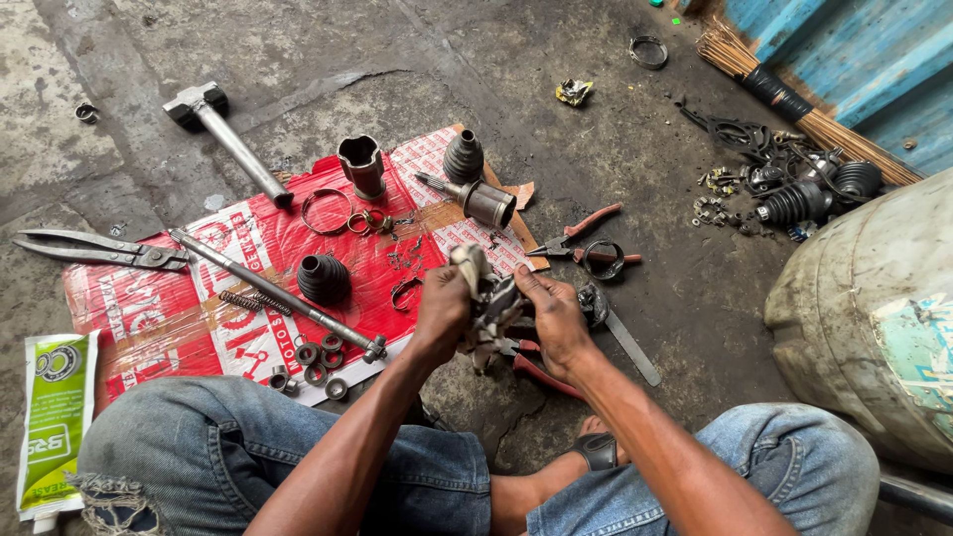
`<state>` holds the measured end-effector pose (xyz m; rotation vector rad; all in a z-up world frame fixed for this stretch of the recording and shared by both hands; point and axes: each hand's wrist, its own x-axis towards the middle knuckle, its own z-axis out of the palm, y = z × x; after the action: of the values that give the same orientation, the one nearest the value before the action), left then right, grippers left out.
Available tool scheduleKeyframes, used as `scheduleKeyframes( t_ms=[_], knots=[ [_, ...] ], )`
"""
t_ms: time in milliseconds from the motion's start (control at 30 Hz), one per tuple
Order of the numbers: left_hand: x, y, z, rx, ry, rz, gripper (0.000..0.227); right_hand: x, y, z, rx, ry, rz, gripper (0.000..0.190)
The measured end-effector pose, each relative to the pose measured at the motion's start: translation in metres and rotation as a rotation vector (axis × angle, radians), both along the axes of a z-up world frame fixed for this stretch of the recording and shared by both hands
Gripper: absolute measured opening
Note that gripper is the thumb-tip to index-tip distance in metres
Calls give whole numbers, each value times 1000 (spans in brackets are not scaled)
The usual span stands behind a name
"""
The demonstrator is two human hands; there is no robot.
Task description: The person wipes grease from metal axle components with a cloth and slides a black rubber boot onto a metal shaft by hand.
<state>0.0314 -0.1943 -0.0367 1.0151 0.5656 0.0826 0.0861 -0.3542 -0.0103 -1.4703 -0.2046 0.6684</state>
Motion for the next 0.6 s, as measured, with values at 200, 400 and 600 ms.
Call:
scheduleKeyframes(
  t_ms=[200, 400, 600],
  knots=[
    [-3, -10, -20, 371, -47, -103, 30, 5, 4, 5, -109, -58, 103, 14],
    [7, 1, -9, 150, 112, -152, 35, 14, -3, 2, -149, -145, 91, 17],
    [6, 11, 22, -379, 187, 47, 31, 6, -3, 6, 3, 133, 73, 36]
  ],
)
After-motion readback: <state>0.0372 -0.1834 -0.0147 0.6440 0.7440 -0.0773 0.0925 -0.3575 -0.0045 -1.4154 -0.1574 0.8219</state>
